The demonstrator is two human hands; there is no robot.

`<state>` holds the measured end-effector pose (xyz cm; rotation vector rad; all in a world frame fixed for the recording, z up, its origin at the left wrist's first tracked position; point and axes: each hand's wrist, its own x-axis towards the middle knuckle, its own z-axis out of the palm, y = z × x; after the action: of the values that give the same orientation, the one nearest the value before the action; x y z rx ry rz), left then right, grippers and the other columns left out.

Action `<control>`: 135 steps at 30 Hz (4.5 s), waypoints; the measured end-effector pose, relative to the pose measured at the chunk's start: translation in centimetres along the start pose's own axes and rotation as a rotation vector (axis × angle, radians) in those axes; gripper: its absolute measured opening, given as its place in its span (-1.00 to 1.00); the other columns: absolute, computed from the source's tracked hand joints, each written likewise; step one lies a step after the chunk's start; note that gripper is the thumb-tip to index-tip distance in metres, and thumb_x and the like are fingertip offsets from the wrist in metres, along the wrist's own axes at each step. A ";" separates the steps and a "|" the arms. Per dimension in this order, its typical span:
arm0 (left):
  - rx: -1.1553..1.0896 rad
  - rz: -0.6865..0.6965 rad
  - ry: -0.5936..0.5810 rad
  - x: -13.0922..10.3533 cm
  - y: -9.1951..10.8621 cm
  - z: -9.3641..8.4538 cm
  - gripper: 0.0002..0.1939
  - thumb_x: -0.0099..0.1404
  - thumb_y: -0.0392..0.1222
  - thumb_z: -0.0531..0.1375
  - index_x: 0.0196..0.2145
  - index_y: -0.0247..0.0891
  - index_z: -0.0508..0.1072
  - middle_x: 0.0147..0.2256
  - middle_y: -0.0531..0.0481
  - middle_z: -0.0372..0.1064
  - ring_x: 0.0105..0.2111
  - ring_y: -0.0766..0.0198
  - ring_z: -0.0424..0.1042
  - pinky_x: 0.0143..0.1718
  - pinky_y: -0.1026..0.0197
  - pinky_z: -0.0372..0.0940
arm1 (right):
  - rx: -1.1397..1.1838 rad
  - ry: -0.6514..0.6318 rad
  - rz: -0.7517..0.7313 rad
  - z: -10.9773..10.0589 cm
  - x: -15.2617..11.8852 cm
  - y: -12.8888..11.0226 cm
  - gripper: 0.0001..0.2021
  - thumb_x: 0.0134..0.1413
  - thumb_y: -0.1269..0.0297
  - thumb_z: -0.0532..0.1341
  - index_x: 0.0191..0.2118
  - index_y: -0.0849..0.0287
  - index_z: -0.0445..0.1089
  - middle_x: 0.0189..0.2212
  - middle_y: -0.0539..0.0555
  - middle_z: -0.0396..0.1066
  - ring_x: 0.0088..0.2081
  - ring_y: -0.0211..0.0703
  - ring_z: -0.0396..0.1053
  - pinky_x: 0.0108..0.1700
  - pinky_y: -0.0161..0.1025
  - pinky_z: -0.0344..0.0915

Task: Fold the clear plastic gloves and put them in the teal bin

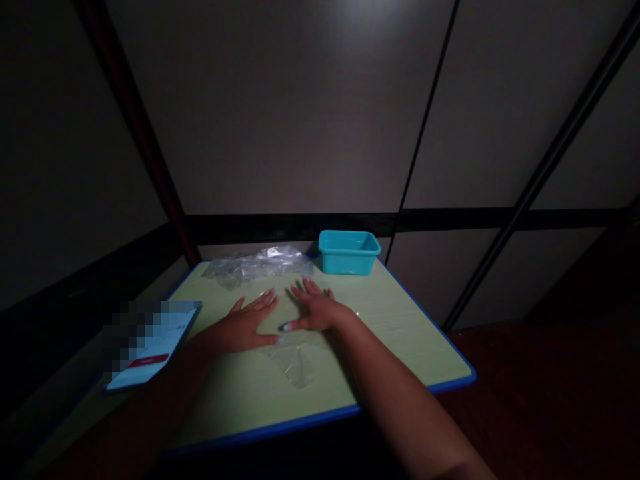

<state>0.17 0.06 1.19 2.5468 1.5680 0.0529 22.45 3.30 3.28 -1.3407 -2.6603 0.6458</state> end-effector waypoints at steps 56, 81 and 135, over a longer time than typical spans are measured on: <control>-1.936 -0.255 0.392 0.8 1.7 -3.3 -0.60 0.25 0.13 -0.02 -0.58 -0.20 0.09 -0.65 0.17 -0.04 -0.70 0.42 0.04 -0.69 0.35 0.02 | 1.461 0.491 -0.018 -0.8 1.9 0.4 -0.67 -0.16 0.04 0.20 -0.49 0.10 0.03 -0.62 -0.16 0.08 -0.61 -0.36 0.11 -0.58 -0.37 0.10; -2.386 -0.064 0.255 -0.1 0.9 -3.6 -0.44 0.36 0.05 -0.19 -0.74 -0.22 -0.10 -0.80 0.16 -0.16 -0.82 0.44 -0.06 -0.76 0.33 -0.09 | 1.498 0.539 0.012 -0.6 1.6 0.3 -0.47 -0.28 0.05 0.35 -0.58 0.11 -0.11 -0.81 -0.27 -0.12 -0.78 -0.49 -0.17 -0.75 -0.45 -0.10; -2.361 0.167 0.261 -0.4 1.5 -3.3 -0.46 0.29 0.19 -0.16 -0.66 -0.23 0.10 -0.70 0.13 -0.05 -0.73 0.40 0.04 -0.66 0.29 0.06 | 1.597 0.369 -0.086 -0.5 1.4 0.5 -0.52 -0.19 0.15 0.34 -0.56 0.13 -0.07 -0.74 -0.23 -0.11 -0.71 -0.45 -0.21 -0.67 -0.43 -0.19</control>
<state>0.93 -0.58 4.70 0.6071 0.2840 1.2628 22.09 4.77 3.41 -0.6483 -1.0968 1.6736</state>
